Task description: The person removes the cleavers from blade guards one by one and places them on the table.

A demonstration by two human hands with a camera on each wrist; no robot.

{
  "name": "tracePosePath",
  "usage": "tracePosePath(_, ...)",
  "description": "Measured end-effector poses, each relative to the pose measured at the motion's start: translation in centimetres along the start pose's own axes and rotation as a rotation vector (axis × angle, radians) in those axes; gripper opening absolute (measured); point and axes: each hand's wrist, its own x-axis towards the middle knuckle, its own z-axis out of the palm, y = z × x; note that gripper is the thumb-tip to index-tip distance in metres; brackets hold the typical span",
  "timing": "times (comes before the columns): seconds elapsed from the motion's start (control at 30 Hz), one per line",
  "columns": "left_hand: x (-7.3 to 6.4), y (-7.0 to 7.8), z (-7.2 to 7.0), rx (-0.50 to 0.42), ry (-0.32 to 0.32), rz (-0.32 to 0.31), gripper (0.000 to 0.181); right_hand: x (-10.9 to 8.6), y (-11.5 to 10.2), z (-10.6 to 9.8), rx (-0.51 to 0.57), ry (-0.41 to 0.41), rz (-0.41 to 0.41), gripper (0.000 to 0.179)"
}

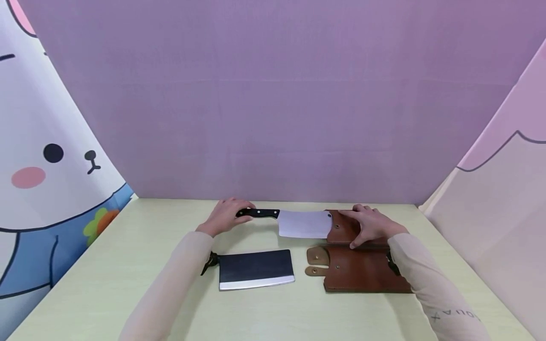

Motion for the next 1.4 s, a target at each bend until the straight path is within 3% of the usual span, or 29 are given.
tracePosePath(0.73,-0.7,-0.8,-0.9,0.012,-0.007,-0.031,0.035,-0.1,0.3,-0.2,-0.011,-0.033,0.035,0.097)
tracePosePath(1.4,-2.0,-2.1,-2.2,0.015,-0.006,-0.054,0.036,-0.3,0.6,-0.2,-0.017,0.009,0.023,0.097)
